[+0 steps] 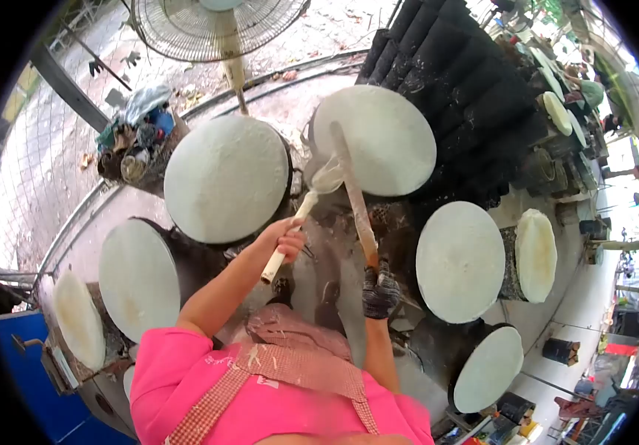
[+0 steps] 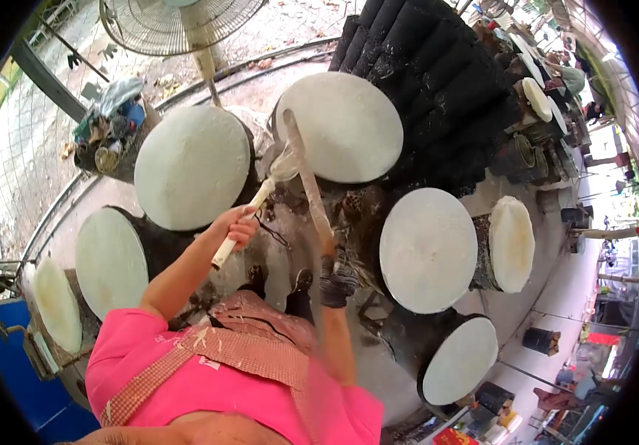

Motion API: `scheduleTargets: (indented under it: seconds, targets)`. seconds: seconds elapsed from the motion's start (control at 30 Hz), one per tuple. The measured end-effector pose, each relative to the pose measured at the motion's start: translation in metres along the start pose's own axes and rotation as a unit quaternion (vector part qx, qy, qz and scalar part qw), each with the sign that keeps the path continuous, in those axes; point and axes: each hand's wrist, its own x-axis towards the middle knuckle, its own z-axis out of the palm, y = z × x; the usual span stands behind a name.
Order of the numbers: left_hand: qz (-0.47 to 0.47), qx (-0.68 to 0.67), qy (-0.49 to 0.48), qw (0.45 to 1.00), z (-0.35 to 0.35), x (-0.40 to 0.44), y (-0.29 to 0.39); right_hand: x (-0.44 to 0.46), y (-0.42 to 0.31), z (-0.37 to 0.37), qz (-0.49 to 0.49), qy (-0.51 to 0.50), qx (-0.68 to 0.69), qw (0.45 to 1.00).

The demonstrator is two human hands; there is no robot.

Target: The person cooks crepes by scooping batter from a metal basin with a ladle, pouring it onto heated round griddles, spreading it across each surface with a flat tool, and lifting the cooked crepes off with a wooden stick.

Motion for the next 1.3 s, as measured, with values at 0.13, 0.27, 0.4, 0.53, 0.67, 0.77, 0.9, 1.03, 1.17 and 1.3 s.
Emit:
scheduleTargets:
  seconds: [0.13,0.27,0.4,0.53,0.67,0.77,0.9,1.03,1.17,1.3]
  targets:
    - [-0.031,0.013,-0.058,0.998,0.018,-0.014,-0.037,-0.034,0.023,-0.009,0.033,-0.052,0.011,0.998]
    - [-0.118,0.182,-0.301,0.928,-0.02,-0.012,-0.071,-0.09,0.079,-0.035,0.167,0.05,0.022,0.984]
    - [0.189,0.285,-0.196,0.919,-0.063,-0.01,-0.153,-0.143,0.156,-0.056,0.247,0.017,0.067,0.966]
    - [-0.043,0.005,-0.122,0.992,-0.104,0.032,-0.217,-0.237,0.225,-0.11,0.305,-0.125,0.012,0.944]
    - [-0.121,-0.083,-0.02,0.989,-0.123,0.05,-0.273,-0.279,0.285,-0.17,0.381,-0.268,-0.022,0.885]
    - [-0.152,-0.081,-0.004,0.985,-0.119,0.054,-0.304,-0.297,0.323,-0.205,0.419,-0.293,-0.071,0.856]
    - [-0.184,-0.046,0.05,0.981,-0.103,0.057,-0.306,-0.318,0.334,-0.223,0.444,-0.161,-0.085,0.877]
    - [-0.266,0.007,0.055,0.962,-0.093,0.062,-0.3,-0.343,0.323,-0.247,0.606,-0.053,0.043,0.793]
    - [-0.232,0.043,0.142,0.961,-0.099,0.073,-0.291,-0.443,0.315,-0.265,0.729,0.183,0.158,0.64]
    - [-0.277,0.049,0.168,0.945,-0.093,0.09,-0.315,-0.48,0.31,-0.329,0.778,0.135,-0.007,0.614]
